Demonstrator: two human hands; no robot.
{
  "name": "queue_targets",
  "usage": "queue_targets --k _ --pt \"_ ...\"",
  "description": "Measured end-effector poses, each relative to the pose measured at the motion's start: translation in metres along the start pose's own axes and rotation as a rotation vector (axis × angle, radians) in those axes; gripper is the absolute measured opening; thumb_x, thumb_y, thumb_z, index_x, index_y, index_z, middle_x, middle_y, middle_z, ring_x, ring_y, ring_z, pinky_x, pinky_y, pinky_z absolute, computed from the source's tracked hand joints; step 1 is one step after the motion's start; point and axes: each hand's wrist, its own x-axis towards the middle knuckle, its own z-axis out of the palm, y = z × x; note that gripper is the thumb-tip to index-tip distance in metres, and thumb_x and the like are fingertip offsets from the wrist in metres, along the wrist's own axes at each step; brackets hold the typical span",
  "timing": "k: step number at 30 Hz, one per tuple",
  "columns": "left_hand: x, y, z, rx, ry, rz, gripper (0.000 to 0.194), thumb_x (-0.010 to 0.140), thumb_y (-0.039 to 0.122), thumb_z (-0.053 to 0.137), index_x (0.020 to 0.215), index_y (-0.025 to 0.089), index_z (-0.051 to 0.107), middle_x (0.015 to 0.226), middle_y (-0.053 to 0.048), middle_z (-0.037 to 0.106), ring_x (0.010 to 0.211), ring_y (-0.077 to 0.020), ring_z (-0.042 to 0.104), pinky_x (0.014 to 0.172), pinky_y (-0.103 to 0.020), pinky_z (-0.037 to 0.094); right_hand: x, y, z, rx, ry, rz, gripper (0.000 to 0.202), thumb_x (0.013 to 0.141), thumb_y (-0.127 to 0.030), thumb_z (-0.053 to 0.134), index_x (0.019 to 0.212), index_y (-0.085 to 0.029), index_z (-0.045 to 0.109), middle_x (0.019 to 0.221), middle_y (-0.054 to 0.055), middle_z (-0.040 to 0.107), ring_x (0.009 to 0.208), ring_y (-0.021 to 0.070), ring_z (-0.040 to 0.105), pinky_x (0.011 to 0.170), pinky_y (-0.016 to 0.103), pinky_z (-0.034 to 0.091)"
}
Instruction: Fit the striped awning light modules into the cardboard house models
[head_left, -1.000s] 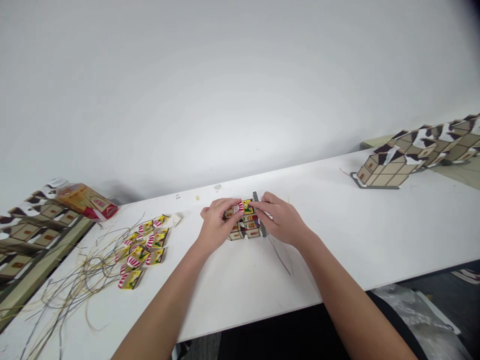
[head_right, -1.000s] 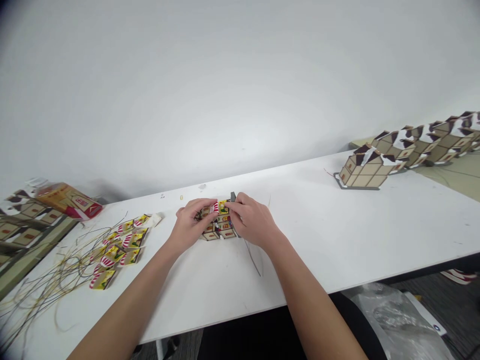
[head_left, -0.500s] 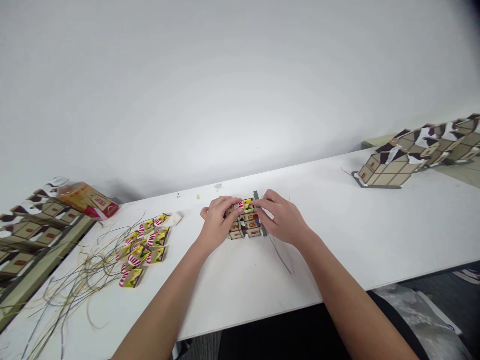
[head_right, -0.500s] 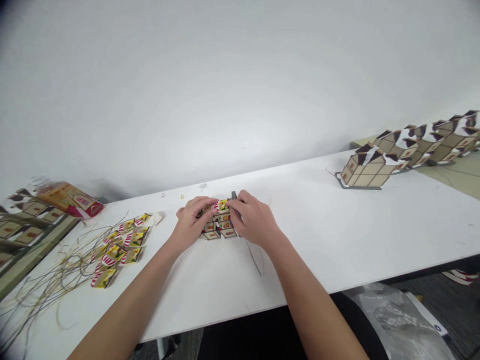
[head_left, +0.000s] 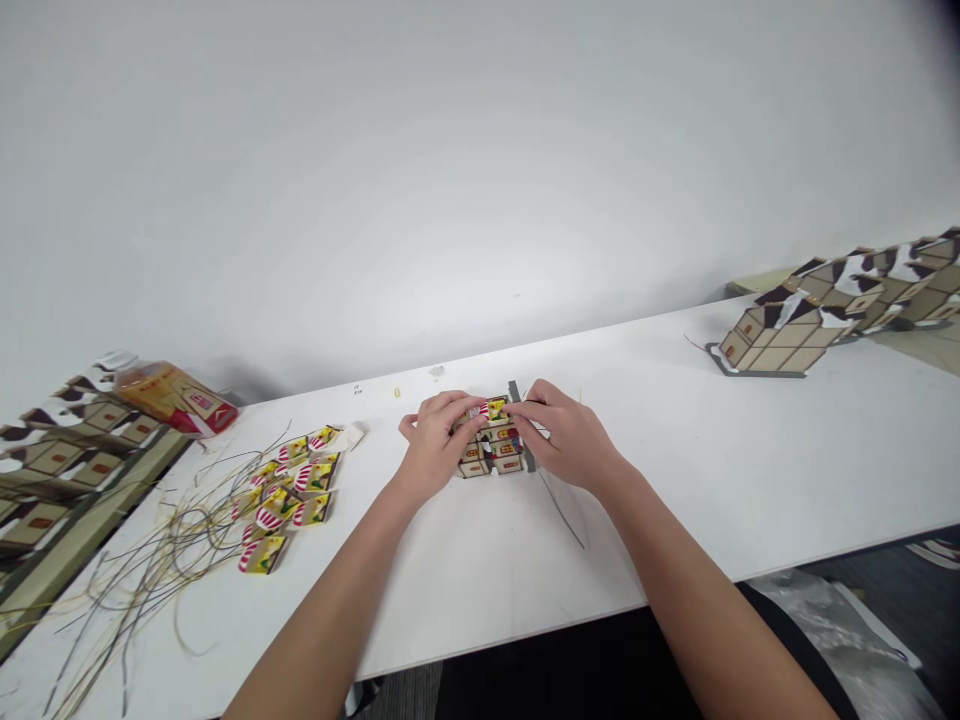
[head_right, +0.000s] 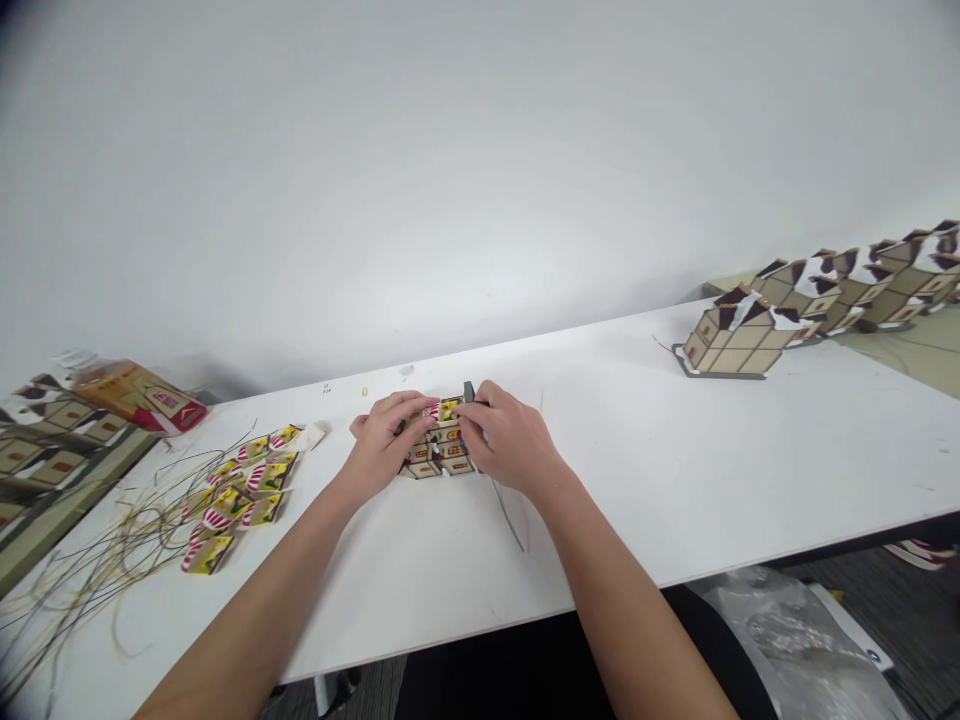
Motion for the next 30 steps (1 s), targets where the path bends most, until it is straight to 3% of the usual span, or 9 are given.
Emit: queue_targets --k 18,30 --pt "-0.002 0.002 0.000 0.113 0.000 0.055 0.029 0.093 0.051 0.043 0.112 0.040 0.062 0.124 0.001 0.058 0.124 -0.0264 0.044 0.101 -0.057 0.019 0.001 -0.003 -0.003 0.023 -0.042 0.021 0.030 0.096 -0.030 0.041 0.100 -0.022 0.070 0.085 0.002 0.051 0.062 0.0071 0.041 0.049 0.022 0.028" --pt "0.000 0.013 0.000 0.078 0.023 0.030 0.020 0.090 0.042 0.048 0.094 0.035 0.066 0.121 0.002 0.062 0.122 -0.0280 0.047 0.102 -0.062 0.016 0.005 -0.011 -0.007 -0.134 -0.076 0.016 0.032 0.095 -0.029 0.039 0.088 -0.021 0.069 0.084 0.002 0.054 0.060 0.0086 0.037 0.051 0.024 0.024"
